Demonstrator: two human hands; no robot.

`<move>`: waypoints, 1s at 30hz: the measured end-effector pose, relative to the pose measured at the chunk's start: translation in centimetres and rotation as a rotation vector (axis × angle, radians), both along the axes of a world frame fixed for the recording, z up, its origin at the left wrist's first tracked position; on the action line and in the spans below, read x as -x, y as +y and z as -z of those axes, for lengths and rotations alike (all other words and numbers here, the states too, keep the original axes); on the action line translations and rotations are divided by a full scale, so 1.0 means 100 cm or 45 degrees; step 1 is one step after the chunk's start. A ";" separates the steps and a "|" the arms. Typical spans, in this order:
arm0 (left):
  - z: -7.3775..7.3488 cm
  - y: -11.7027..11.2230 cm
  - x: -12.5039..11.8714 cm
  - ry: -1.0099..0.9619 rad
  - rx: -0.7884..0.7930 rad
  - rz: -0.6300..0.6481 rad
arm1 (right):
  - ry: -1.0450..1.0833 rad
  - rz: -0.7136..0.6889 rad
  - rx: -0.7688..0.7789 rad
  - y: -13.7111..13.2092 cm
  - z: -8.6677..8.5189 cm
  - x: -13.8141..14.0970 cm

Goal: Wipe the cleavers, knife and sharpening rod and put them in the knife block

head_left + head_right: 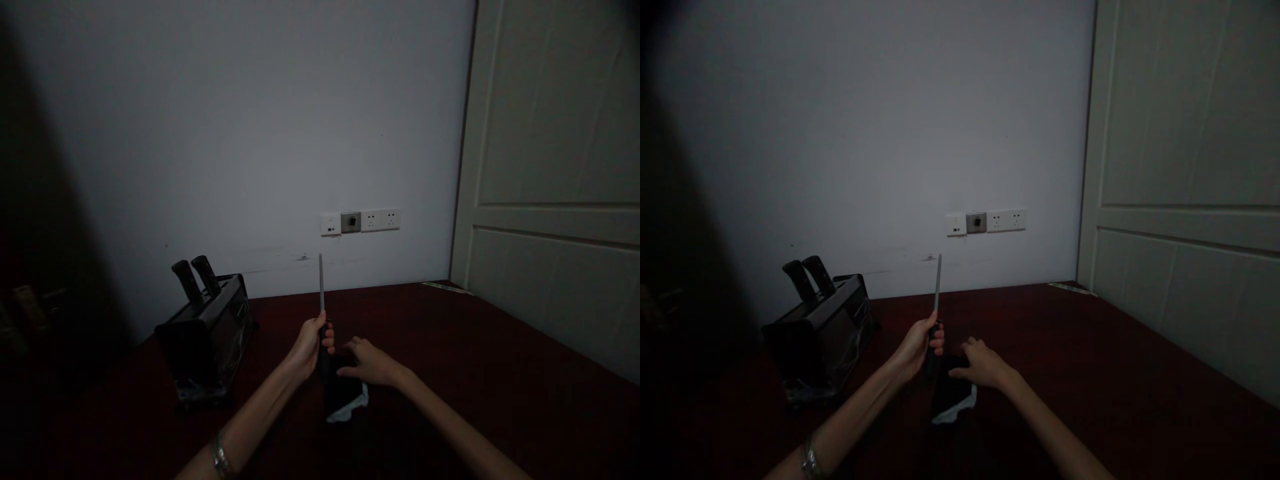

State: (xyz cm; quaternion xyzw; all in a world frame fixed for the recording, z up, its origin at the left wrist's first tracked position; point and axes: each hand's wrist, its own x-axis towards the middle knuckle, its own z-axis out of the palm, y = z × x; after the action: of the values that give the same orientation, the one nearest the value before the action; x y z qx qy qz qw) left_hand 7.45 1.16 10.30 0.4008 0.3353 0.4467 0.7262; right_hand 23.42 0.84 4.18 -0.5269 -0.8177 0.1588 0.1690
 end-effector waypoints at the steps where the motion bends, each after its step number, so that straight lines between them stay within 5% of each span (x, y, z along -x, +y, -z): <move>1: 0.002 -0.002 0.000 0.001 0.005 -0.008 | -0.013 -0.025 0.004 0.001 0.002 0.002; 8: 0.001 -0.006 0.000 0.023 0.055 -0.052 | -0.074 -0.047 0.075 0.003 -0.001 0.013; 17: -0.005 -0.009 0.004 0.000 0.094 -0.084 | 0.286 -0.071 0.339 0.012 -0.009 0.016; 25: -0.006 -0.010 0.003 0.015 0.099 -0.085 | 1.112 -0.060 0.866 0.019 -0.033 -0.009; 30: -0.004 -0.011 0.001 0.045 0.132 -0.112 | 1.491 0.131 0.769 0.035 -0.043 -0.021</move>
State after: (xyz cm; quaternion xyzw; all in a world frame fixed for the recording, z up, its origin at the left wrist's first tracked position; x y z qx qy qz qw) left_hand 7.31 0.09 10.66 0.3554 0.3882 0.4531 0.7195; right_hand 25.55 4.33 8.44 -0.4160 -0.4838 0.6333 0.4379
